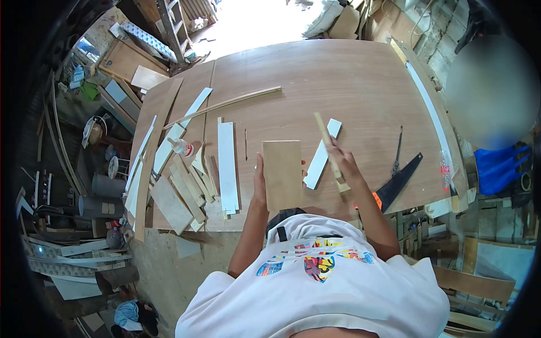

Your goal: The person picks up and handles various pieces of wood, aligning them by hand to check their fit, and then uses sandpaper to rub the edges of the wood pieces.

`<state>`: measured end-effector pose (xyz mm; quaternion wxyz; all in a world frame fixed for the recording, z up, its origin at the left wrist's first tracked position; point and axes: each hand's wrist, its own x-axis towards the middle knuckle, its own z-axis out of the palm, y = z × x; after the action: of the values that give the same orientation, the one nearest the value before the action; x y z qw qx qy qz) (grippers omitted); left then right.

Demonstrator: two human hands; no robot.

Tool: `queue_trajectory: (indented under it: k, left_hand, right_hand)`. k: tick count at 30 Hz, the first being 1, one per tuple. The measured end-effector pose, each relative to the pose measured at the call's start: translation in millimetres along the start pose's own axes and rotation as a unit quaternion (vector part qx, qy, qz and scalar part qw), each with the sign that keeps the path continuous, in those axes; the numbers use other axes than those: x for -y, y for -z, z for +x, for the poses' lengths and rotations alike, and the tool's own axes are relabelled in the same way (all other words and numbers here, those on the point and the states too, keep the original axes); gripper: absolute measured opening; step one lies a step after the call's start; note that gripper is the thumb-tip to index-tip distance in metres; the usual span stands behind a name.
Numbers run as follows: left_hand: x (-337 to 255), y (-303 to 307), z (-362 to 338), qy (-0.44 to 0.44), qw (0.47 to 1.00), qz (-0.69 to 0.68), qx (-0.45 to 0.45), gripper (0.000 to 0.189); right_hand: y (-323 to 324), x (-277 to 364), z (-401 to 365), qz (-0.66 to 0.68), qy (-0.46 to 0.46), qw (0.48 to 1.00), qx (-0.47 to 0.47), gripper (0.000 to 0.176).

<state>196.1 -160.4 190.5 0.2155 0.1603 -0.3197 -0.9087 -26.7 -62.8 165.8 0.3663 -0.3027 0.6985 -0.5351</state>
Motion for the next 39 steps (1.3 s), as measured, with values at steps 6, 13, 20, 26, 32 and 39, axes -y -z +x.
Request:
queue_trajectory:
  k: [6, 13, 20, 26, 32, 39]
  left_hand:
    - [9.7, -10.8, -15.5, -0.009, 0.962, -0.260, 0.077, 0.092]
    - [37.6, -4.6, -3.2, -0.068, 0.980, 0.153, -0.105, 0.070]
    - [50.1, -23.5, 13.4, -0.311, 0.682, 0.661, -0.040, 0.078]
    - [57.6, -52.7, 7.7, -0.253, 0.699, 0.668, 0.026, 0.082]
    - [68.2, -66.8, -1.7, -0.276, 0.681, 0.678, 0.014, 0.084]
    - [60.2, -74.1, 11.4, -0.269, 0.658, 0.703, -0.010, 0.086]
  right_hand:
    - [31.9, -40.1, -48.3, 0.350, -0.240, 0.904, 0.055, 0.069]
    - [37.5, -35.4, -81.4, 0.365, -0.207, 0.907, 0.030, 0.060]
    - [26.2, 62.5, -119.4, 0.119, 0.101, 0.982, 0.110, 0.058]
    - [46.6, 85.4, -77.0, 0.237, -0.043, 0.949, 0.205, 0.060]
    - [50.0, 45.7, -72.7, 0.341, -0.154, 0.896, 0.237, 0.059]
    - [66.4, 61.6, -89.7, 0.366, -0.205, 0.882, 0.216, 0.062]
